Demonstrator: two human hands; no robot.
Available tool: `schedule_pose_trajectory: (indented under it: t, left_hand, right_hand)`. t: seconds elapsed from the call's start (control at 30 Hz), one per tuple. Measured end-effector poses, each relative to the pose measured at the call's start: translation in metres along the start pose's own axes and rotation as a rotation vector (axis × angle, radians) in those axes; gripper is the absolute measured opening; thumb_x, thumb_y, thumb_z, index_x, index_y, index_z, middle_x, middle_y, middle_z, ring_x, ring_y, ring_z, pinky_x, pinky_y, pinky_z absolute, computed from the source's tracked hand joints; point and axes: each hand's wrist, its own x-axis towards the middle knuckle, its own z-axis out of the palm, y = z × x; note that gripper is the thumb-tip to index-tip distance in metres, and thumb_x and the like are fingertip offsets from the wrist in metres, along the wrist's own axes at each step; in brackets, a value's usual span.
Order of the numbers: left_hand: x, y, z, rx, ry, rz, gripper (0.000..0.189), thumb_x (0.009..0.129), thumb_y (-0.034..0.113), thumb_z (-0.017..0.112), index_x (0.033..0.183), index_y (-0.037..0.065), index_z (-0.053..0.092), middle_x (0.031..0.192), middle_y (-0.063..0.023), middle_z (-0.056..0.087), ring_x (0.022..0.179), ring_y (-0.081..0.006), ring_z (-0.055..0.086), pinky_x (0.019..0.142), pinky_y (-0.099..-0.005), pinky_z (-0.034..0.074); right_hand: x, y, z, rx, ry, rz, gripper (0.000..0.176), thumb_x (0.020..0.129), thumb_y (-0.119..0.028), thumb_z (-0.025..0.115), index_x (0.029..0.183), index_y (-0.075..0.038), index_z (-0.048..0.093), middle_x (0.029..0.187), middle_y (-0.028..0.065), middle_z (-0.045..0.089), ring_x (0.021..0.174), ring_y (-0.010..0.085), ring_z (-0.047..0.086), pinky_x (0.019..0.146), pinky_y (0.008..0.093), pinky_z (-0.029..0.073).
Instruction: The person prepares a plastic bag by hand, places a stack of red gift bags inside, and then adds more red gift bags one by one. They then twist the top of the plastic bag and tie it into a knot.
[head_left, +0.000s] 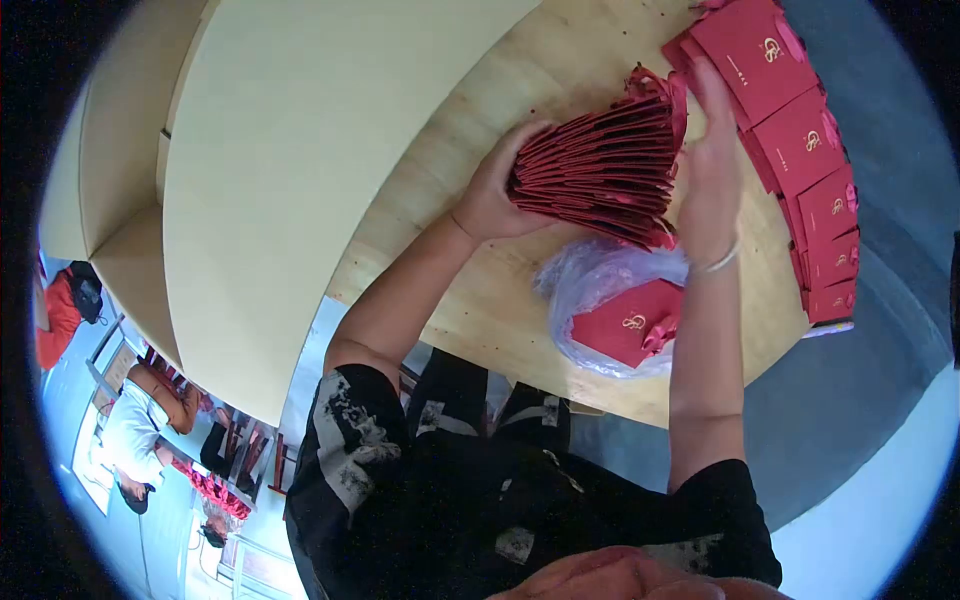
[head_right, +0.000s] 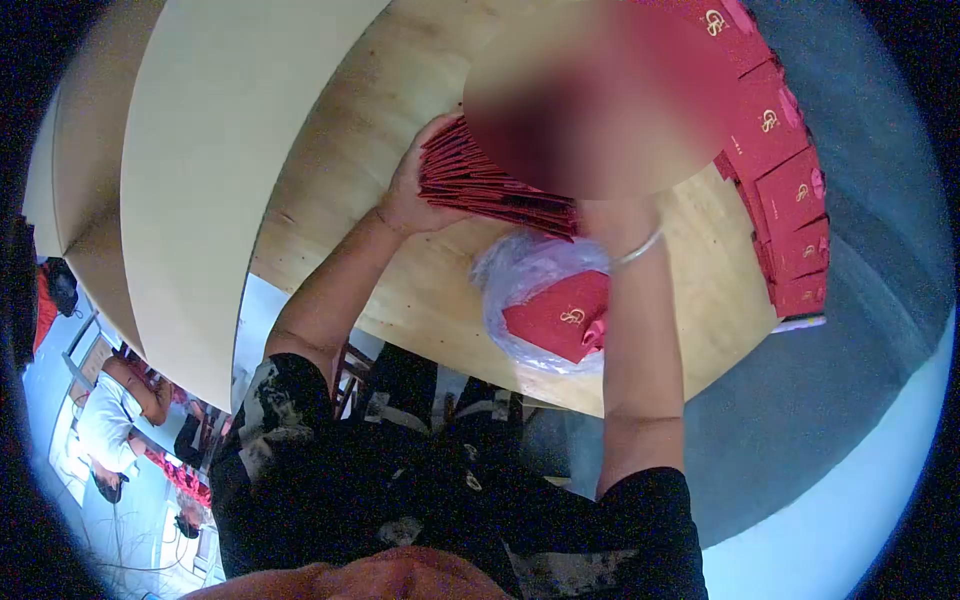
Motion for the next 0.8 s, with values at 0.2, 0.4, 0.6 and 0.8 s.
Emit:
schedule_pose_trajectory:
  t: [0.2, 0.4, 0.6, 0.8]
  left_hand:
    - [0.012, -0.001, 0.009, -0.054, 0.206, 0.174, 0.087, 0.059, 0.016, 0.088, 0.128, -0.001, 0.039, 0.124, -0.0147, 0.052, 0.115, -0.0212, 0.052, 0.099, -0.034, 0.041]
    - [0.005, -0.023, 0.0, 0.113, 0.11, -0.013, 0.078, 0.058, 0.016, 0.089, 0.121, -0.001, 0.048, 0.112, -0.012, 0.062, 0.101, -0.0173, 0.06, 0.087, -0.0313, 0.049]
    - [0.007, -0.012, 0.002, 0.01, 0.091, -0.059, 0.073, 0.061, 0.012, 0.087, 0.121, -0.003, 0.047, 0.113, -0.0105, 0.062, 0.101, -0.0154, 0.06, 0.087, -0.0304, 0.05]
    - [0.011, -0.004, 0.005, -0.049, 0.089, -0.07, 0.073, 0.062, 0.011, 0.086, 0.12, -0.003, 0.045, 0.113, -0.0106, 0.062, 0.102, -0.0163, 0.06, 0.09, -0.0319, 0.049]
  right_hand:
    - [-0.021, 0.026, 0.032, 0.804, -0.248, 0.331, 0.057, 0.1, -0.037, 0.029, 0.146, -0.004, 0.018, 0.148, 0.0108, 0.025, 0.136, 0.0196, 0.024, 0.112, 0.0304, 0.019]
    - [-0.028, 0.033, 0.016, 0.787, -0.115, 0.435, 0.052, 0.096, -0.03, 0.039, 0.14, -0.005, 0.027, 0.142, 0.011, 0.034, 0.131, 0.0205, 0.032, 0.109, 0.0317, 0.024]
    - [-0.047, -0.001, -0.028, 0.163, -0.128, -0.173, 0.025, 0.073, 0.004, 0.069, 0.096, -0.003, 0.064, 0.101, 0.011, 0.063, 0.092, 0.0227, 0.06, 0.079, 0.0328, 0.049]
    - [-0.055, -0.022, -0.01, -0.056, -0.142, -0.142, 0.022, 0.068, 0.001, 0.063, 0.089, -0.005, 0.065, 0.089, 0.0092, 0.064, 0.081, 0.0267, 0.06, 0.07, 0.0348, 0.05]
